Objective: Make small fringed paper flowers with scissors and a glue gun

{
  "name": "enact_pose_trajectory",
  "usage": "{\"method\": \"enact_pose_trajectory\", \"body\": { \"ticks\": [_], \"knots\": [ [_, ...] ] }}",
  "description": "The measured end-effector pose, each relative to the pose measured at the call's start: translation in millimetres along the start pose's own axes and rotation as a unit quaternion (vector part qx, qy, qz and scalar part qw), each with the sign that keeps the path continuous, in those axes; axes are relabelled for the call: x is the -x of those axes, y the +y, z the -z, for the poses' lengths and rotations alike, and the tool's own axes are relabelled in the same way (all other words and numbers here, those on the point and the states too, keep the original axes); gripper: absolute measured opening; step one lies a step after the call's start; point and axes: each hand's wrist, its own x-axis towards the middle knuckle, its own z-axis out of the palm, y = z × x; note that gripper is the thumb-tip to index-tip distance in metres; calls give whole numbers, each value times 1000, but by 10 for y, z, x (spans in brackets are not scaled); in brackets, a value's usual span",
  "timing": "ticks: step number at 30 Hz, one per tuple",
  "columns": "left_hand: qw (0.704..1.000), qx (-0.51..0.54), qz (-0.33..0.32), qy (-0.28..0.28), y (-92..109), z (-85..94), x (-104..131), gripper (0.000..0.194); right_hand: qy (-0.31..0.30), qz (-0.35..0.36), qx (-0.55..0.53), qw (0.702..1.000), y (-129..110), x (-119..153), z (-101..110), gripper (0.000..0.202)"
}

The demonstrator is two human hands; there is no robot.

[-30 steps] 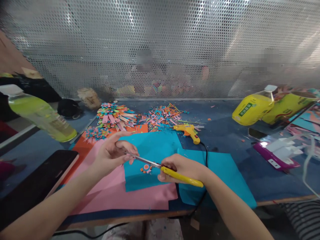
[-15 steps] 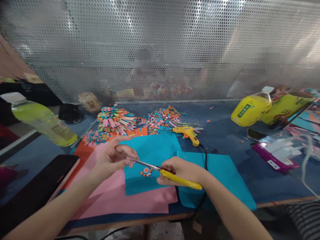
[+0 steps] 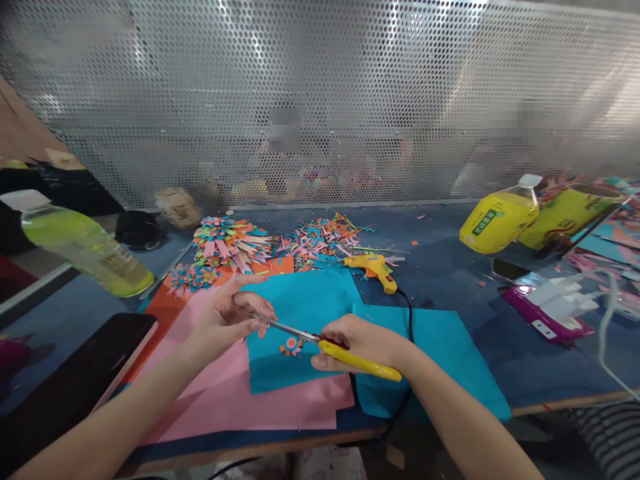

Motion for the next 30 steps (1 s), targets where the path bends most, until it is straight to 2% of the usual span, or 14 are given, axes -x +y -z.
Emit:
{"method": "enact_pose_trajectory", "body": {
  "ticks": [13,22,30],
  "knots": [
    [1000,-10,-6,14,19,-16,-12,49,16,-17,14,1000,25,-11,-13,40],
    [1000,-20,-3,12,17,-7,-11,51,33,-46,33,998,-119,9,46,41],
    [998,-28,13,46,51,-20,-24,49,56,-60,3,997,-125,-15,22,38]
  ]
}}
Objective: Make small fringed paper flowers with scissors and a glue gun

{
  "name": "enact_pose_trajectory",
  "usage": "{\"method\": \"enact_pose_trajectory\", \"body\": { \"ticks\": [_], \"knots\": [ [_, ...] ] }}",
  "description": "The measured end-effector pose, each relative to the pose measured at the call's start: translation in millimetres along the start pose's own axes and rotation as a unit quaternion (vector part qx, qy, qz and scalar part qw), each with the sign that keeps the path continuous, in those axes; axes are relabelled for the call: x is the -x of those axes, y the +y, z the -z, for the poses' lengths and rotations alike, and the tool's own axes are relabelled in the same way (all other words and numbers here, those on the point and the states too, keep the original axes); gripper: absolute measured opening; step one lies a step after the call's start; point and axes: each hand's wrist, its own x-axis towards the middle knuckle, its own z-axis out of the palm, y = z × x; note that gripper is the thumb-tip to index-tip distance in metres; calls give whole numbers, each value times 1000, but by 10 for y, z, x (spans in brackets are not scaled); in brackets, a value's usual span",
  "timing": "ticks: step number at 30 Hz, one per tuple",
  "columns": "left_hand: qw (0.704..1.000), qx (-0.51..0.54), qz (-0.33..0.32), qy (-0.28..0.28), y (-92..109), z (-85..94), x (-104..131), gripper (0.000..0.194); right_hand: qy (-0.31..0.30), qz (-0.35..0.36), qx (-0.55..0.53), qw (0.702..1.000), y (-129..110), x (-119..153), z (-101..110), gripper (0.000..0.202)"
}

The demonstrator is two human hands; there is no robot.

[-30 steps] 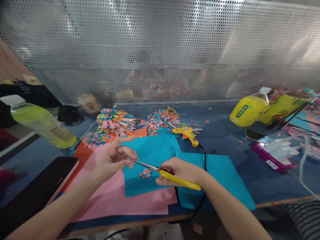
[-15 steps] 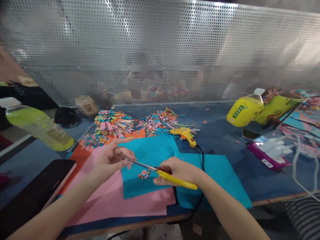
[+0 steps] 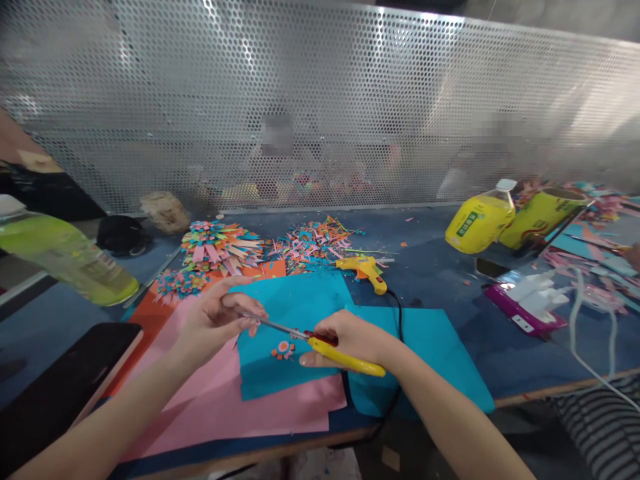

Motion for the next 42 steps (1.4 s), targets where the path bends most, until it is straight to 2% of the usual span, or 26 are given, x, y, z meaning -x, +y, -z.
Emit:
{"method": "enact_pose_trajectory", "body": {
  "ticks": [9,14,19,24,30,32,35,36,38,40,42],
  "knots": [
    [999,-34,21,21,7,11,-37,49,-26,-84,-126,988,83,-15,-25,35],
    [996,-32,39,69,-18,24,-70,41,-25,-121,-152,981,100,-49,-22,38],
    [995,-8,41,88,-82,69,-92,37,-28,-122,-148,981,61,-36,15,41],
    [985,21,71,158,-142,108,-132,41,-18,-121,-154,980,53,-15,42,43],
    [974,31,105,196,-139,101,-139,40,-14,-133,-154,979,136,-33,55,47],
    [973,27,111,199,-155,97,-130,38,24,-144,-94,985,176,-65,56,45],
    [974,18,125,189,-205,81,-115,38,160,-141,39,976,212,-145,27,42],
    [974,18,132,182,-226,70,-111,39,195,-138,54,970,208,-179,5,41],
    [975,17,144,167,-270,39,-104,39,229,-134,10,964,172,-247,-55,38],
    [977,13,153,151,-307,-3,-98,39,244,-107,-113,957,110,-309,-125,34],
    [979,11,154,136,-334,-47,-91,39,219,-83,-216,948,45,-356,-186,33]
  ]
}}
